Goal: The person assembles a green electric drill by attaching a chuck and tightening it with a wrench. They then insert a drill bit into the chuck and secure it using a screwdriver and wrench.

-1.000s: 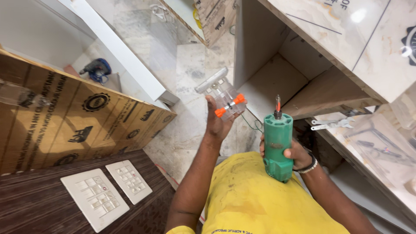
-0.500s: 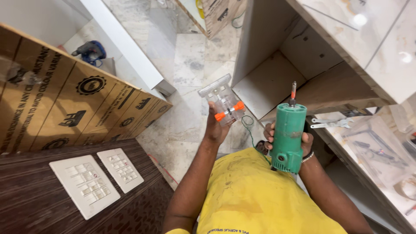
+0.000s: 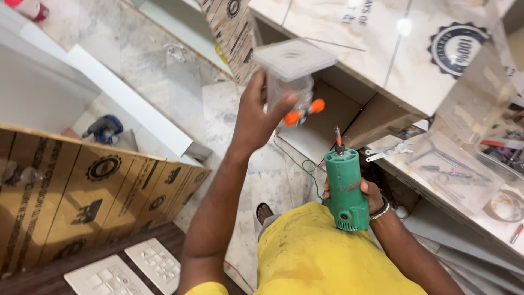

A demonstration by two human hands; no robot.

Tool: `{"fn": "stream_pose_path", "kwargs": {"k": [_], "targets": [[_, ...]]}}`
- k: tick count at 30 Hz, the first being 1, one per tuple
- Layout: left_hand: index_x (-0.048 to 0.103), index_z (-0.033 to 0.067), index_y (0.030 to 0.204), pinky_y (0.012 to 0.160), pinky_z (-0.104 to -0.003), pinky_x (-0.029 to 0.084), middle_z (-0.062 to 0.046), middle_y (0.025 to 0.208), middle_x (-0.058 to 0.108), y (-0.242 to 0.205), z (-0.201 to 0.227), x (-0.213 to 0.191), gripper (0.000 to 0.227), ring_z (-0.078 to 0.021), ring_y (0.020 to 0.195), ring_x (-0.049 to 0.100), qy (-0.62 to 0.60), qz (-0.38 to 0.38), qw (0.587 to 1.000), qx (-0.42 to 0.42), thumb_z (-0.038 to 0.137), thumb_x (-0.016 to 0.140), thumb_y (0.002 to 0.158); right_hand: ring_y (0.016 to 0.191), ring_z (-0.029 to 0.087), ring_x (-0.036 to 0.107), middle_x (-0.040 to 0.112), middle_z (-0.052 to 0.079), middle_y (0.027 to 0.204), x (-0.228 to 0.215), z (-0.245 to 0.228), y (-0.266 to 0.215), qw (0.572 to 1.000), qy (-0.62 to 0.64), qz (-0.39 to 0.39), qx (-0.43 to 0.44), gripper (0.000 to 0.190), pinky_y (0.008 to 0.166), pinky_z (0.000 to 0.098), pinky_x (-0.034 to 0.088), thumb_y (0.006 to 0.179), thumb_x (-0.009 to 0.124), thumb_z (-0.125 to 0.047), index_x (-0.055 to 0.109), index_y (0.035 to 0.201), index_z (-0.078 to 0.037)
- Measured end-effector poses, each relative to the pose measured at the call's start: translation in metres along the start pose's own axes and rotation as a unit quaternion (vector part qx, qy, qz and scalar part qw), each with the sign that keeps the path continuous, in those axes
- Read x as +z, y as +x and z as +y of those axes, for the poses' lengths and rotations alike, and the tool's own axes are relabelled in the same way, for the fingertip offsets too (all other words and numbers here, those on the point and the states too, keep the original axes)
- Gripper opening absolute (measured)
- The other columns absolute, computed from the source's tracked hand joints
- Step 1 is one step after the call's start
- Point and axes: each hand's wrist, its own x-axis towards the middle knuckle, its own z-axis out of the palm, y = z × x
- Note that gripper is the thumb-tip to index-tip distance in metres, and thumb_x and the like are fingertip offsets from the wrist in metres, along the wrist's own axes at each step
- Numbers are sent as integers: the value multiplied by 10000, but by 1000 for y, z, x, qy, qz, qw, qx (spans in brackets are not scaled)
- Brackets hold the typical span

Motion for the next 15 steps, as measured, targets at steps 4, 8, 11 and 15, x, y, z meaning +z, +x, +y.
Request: {"fn": "stream_pose_path", "kwargs": {"k": [4,8,11,15], "targets": [[516,-52,1424,1076,-390,541,-224,1325,676,87,27,42,886,-276,1255,672,172,-52,979,96,575,791,861,1217,372,616,595,244,1322,-3,-2,-11,1000,9,-18,-18,898,1022,544,521,808,852,-428,441,1459,33],[615,-21,1255,814,-417,666,-187,1030,785,161,16,90,880,-277,939,824,180,-164,970,-26,645,765,699,1224,373,608,590,245,1325,-1,-1,-23,999,22,-19,-42,896,1017,544,523,812,847,-428,437,1465,27],[704,4,1164,854,-389,649,-164,1009,786,192,-15,123,844,-254,906,814,263,-168,950,-4,701,797,698,1225,379,602,586,247,1329,-2,1,-33,998,21,-16,-60,891,1010,536,529,827,843,-424,431,1478,25],[689,13,1222,841,-386,607,-196,1061,758,226,-46,138,868,-282,942,761,269,-151,946,101,733,799,750,1238,369,592,583,244,1326,-9,4,-40,998,29,-25,-53,906,978,522,551,811,846,-428,422,1478,16]]}}
